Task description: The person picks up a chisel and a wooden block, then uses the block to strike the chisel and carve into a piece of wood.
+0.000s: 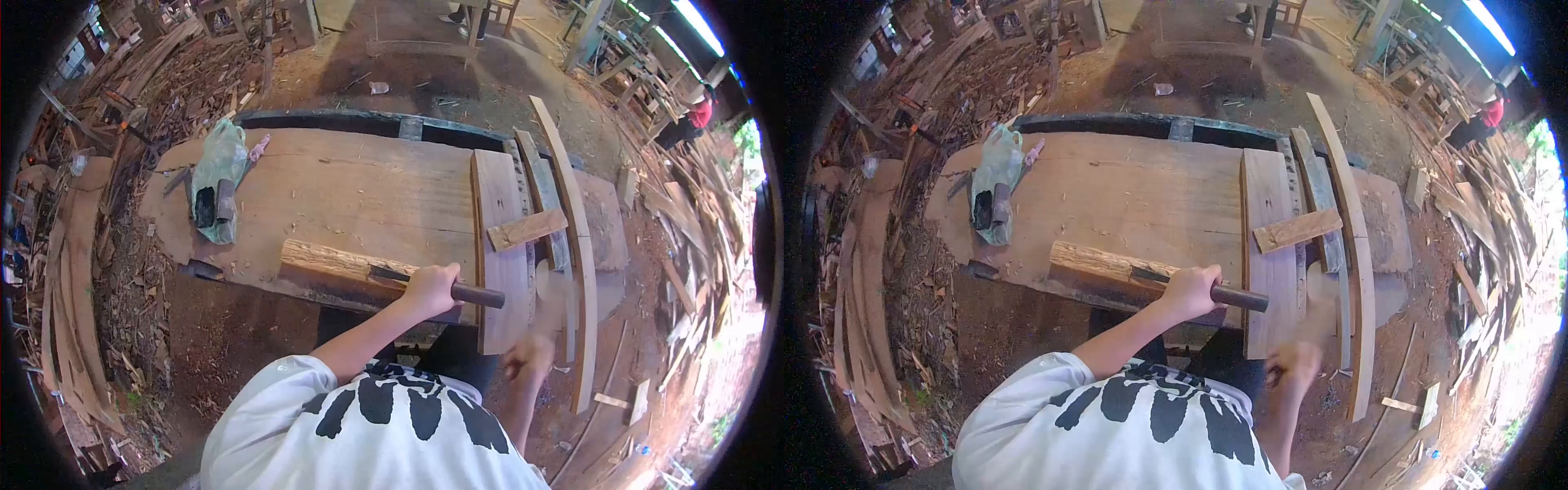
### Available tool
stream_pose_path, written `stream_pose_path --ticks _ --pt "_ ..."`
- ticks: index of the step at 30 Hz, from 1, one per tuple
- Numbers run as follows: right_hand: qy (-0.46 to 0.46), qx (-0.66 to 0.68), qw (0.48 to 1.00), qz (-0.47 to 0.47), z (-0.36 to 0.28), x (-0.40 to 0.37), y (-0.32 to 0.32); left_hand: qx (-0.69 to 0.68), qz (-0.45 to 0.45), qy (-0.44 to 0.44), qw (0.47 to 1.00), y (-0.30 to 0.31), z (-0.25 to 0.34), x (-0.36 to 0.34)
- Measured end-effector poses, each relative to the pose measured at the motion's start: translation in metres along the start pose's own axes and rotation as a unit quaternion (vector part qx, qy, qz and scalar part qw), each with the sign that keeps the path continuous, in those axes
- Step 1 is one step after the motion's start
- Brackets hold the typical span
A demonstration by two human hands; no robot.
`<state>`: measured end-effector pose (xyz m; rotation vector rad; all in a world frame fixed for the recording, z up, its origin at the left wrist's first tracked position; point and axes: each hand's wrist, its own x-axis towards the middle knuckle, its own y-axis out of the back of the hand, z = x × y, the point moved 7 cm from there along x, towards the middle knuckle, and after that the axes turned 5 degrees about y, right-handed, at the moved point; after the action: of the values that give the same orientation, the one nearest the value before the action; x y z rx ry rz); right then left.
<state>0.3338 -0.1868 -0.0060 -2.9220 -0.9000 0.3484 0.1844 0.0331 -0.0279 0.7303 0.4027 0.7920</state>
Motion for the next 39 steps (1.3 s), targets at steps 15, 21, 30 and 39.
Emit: stream_pose_path --ticks 15,21,30,39 --pt "0.011 0.071 0.997 0.006 -0.002 0.009 0.005 -0.002 0.018 -0.009 1.000 0.005 -0.004 -0.006" --pt "-0.062 -0.002 0.993 -0.100 0.008 -0.017 -0.022 0.006 0.013 -0.008 1.000 0.008 -0.007 -0.009" --pt "0.005 0.050 0.998 0.043 0.012 0.005 0.011 0.000 0.008 -0.010 1.000 0.010 -0.014 -0.008" --pt "-0.037 0.065 0.996 0.046 0.010 0.013 0.004 -0.003 0.005 -0.002 1.000 0.011 -0.015 -0.012"
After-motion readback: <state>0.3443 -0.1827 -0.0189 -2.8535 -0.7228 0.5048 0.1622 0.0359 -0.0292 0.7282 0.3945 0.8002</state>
